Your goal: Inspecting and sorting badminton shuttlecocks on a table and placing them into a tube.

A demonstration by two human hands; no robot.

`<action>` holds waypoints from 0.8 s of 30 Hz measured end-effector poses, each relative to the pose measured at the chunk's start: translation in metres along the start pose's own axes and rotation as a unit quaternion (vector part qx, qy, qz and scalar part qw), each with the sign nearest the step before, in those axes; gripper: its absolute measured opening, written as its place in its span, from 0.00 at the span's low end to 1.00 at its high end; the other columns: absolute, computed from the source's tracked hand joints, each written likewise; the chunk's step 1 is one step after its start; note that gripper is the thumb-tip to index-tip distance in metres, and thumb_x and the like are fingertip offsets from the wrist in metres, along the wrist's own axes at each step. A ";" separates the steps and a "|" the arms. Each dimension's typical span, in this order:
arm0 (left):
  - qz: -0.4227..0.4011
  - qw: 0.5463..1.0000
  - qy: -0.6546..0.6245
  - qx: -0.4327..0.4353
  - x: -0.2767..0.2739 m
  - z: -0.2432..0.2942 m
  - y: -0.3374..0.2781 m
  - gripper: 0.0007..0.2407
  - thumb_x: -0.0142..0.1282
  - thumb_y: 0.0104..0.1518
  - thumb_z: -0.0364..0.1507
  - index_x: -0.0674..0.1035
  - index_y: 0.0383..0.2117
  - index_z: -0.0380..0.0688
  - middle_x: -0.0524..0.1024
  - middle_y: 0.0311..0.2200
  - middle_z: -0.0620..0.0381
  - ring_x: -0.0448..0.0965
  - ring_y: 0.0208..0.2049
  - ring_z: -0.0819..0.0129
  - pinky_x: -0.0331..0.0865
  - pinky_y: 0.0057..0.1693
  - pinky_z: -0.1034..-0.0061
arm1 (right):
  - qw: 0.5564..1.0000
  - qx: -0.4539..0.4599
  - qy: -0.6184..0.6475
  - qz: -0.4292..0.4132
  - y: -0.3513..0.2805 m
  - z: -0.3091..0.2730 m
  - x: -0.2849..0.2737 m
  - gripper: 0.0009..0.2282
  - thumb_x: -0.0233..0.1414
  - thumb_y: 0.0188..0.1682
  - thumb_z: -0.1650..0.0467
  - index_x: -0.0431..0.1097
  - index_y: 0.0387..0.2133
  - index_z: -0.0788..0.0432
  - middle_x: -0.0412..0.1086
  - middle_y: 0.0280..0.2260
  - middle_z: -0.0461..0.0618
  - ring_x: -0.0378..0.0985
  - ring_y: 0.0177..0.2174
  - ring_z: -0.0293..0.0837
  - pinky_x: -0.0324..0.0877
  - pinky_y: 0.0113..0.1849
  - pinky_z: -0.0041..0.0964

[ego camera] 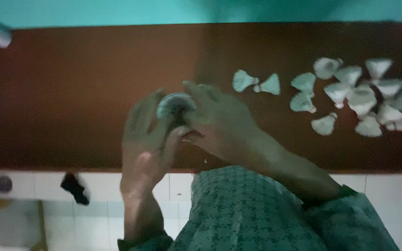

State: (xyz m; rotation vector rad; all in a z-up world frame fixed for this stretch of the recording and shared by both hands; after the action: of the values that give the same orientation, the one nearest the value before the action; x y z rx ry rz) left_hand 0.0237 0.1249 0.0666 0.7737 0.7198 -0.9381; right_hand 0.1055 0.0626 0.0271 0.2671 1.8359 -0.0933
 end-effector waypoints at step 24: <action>-0.002 0.938 -0.340 0.066 0.225 0.021 -0.014 0.10 0.58 0.64 0.33 0.79 0.47 0.43 0.79 0.44 0.53 0.80 0.47 0.50 0.75 0.50 0.58 | 0.910 0.396 0.082 0.088 -0.179 0.228 0.096 0.10 0.53 0.62 0.69 0.71 0.48 0.66 0.69 0.44 0.59 0.73 0.43 0.56 0.69 0.47 0.54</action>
State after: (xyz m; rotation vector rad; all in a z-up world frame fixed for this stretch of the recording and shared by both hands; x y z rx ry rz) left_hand 0.1077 0.0076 -0.1079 0.5084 0.0515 -1.1758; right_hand 0.2533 -0.1438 -0.1420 1.0310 1.8479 -0.7168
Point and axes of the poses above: each hand's wrist, its own y-axis towards the middle knuckle, its own x-axis out of the palm, z = x × y, the point moved 10 cm from there along y, towards the middle knuckle
